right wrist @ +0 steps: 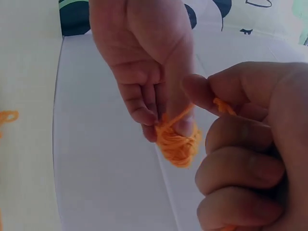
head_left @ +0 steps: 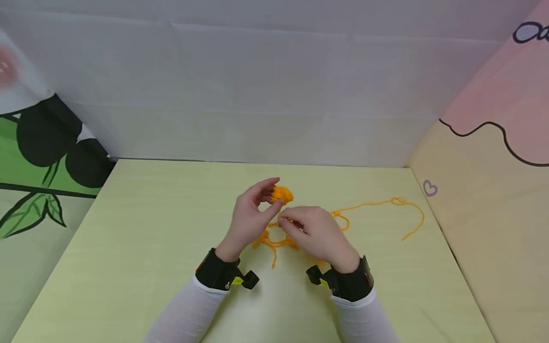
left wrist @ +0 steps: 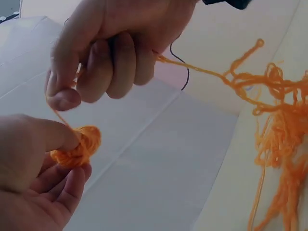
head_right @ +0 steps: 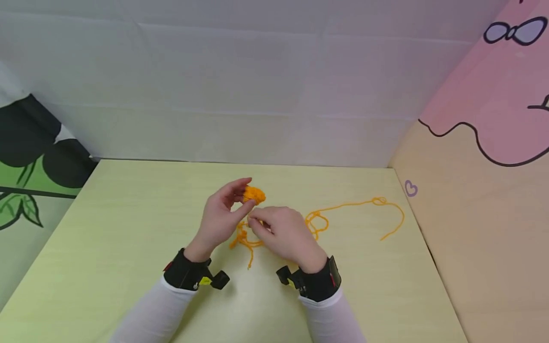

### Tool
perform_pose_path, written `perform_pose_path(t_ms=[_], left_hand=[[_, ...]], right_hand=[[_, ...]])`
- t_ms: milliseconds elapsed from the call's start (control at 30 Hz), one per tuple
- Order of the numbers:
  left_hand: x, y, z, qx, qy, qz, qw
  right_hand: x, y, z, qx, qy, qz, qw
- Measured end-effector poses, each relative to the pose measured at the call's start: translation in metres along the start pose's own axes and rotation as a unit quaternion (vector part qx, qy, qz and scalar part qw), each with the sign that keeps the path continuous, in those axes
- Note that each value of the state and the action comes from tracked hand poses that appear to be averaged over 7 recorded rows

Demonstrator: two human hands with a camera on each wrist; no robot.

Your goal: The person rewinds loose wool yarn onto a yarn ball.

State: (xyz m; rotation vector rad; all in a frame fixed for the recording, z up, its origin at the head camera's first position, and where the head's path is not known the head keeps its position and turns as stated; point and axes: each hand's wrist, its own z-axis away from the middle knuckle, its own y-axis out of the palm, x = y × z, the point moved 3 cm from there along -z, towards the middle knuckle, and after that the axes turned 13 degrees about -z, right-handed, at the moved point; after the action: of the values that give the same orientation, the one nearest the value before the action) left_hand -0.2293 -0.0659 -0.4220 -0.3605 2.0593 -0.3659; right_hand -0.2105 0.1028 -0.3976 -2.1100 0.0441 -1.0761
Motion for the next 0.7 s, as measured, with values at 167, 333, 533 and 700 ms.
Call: perform_pose_path(t_ms=[167, 333, 533, 700], left_hand=[[-0.006, 0.006, 0.003, 0.085, 0.097, -0.056, 0.99], [-0.012, 0.009, 0.007, 0.153, 0.181, -0.034, 0.971], [-0.018, 0.008, 0.008, 0.184, 0.211, 0.015, 0.9599], [-0.021, 0.003, 0.008, 0.166, 0.18, 0.098, 0.9647]], right_hand=[[-0.004, -0.022, 0.008, -0.064, -0.029, -0.005, 0.9975], [-0.01, -0.035, 0.012, -0.109, -0.042, -0.009, 0.9931], [-0.011, -0.037, 0.011, -0.119, -0.056, -0.005, 0.9914], [-0.016, -0.03, 0.008, -0.113, -0.03, -0.014, 0.993]])
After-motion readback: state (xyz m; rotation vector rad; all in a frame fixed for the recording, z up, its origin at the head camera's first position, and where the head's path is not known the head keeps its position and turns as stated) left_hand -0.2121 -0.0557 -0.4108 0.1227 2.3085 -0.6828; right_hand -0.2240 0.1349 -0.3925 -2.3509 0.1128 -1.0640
